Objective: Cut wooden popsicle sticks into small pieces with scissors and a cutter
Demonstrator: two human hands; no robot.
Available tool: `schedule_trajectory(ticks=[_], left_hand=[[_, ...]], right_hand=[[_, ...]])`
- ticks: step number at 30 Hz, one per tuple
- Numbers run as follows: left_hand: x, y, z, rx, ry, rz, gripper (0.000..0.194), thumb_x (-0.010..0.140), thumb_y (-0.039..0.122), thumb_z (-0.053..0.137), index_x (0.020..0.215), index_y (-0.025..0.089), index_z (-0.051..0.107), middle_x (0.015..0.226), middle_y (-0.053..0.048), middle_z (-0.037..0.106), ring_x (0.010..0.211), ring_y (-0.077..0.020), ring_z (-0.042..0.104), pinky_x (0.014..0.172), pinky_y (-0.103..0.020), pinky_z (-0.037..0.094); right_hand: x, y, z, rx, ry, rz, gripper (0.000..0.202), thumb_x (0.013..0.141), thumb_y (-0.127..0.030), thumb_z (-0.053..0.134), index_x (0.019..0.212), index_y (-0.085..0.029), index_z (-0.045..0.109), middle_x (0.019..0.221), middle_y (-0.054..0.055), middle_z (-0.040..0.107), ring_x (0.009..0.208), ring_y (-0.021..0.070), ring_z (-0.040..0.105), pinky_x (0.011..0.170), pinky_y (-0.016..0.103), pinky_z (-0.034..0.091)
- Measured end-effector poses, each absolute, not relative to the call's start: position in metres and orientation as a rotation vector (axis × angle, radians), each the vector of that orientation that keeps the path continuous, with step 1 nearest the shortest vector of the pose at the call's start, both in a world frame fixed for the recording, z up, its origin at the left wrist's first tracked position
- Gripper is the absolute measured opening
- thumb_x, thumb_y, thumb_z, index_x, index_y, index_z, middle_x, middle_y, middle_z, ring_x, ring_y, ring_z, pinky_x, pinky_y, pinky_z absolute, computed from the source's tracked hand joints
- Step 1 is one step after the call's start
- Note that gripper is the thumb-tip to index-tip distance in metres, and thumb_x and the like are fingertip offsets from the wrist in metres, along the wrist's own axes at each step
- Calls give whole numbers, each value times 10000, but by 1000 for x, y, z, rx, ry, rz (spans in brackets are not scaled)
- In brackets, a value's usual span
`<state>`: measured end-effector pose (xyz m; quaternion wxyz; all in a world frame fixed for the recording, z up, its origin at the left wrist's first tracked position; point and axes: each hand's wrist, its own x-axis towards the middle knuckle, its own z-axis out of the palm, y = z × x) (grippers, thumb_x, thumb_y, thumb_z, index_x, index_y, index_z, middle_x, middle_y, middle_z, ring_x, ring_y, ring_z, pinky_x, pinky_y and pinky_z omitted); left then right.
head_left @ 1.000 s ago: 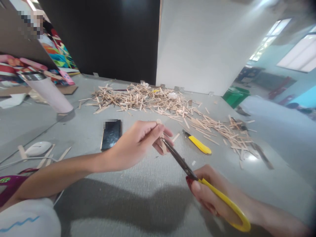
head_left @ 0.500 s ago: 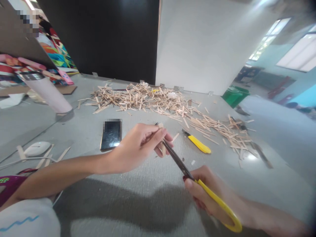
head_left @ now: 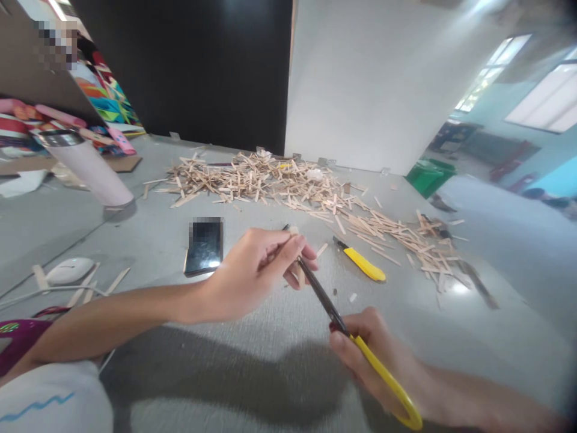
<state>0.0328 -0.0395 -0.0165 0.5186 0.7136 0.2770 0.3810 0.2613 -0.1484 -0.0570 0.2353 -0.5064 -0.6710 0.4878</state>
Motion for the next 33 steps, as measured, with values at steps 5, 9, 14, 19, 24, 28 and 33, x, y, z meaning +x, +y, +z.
schedule_trajectory(ticks=[5, 9, 14, 19, 24, 28, 33], left_hand=[[31, -38, -17, 1774, 664, 922, 386, 1166, 306, 520, 982, 82, 774, 914, -113, 855, 713, -128, 809, 682, -166, 674], [31, -39, -16, 1788, 655, 928, 384, 1165, 305, 522, 975, 85, 773, 899, -108, 853, 710, -129, 812, 682, -160, 674], [32, -40, -16, 1760, 657, 932, 381, 1164, 301, 519, 970, 82, 763, 895, -112, 849, 701, -128, 813, 673, -158, 677], [32, -40, -18, 1701, 685, 914, 400, 1170, 322, 501, 974, 79, 752, 888, -123, 847, 705, -146, 822, 677, -185, 693], [33, -38, -19, 1674, 689, 902, 404, 1170, 341, 503, 978, 83, 748, 895, -126, 844, 726, -165, 831, 690, -217, 708], [33, -38, -20, 1666, 684, 898, 406, 1170, 353, 504, 990, 86, 751, 900, -125, 846, 733, -168, 829, 697, -228, 711], [33, -38, -20, 1764, 686, 945, 408, 1169, 350, 512, 985, 92, 770, 911, -117, 852, 746, -154, 825, 686, -201, 696]], right_hand=[[261, -151, -54, -1412, -1829, 1308, 702, 999, -855, 510, 675, -243, 401, 633, -63, 285, 570, 112, 250, 490, 269, 210], [265, -150, -61, -1428, -1814, 1264, 668, 993, -812, 574, 679, -234, 462, 628, -53, 323, 584, 122, 297, 486, 264, 236], [271, -147, -70, -1443, -1864, 1312, 604, 1074, -657, 578, 682, -227, 417, 605, -68, 309, 550, 99, 264, 475, 268, 192], [269, -144, -73, -1422, -1896, 1230, 605, 1063, -612, 610, 656, -219, 395, 602, -71, 276, 560, 94, 238, 483, 276, 175], [266, -141, -72, -1416, -1895, 1211, 617, 1076, -631, 557, 652, -225, 367, 595, -71, 253, 553, 96, 218, 481, 281, 171], [264, -143, -67, -1439, -1889, 1219, 635, 1026, -691, 615, 652, -229, 391, 603, -66, 285, 564, 103, 246, 485, 275, 192], [261, -149, -61, -1459, -1869, 1086, 677, 1018, -795, 525, 648, -227, 501, 603, -37, 357, 586, 136, 351, 472, 261, 268]])
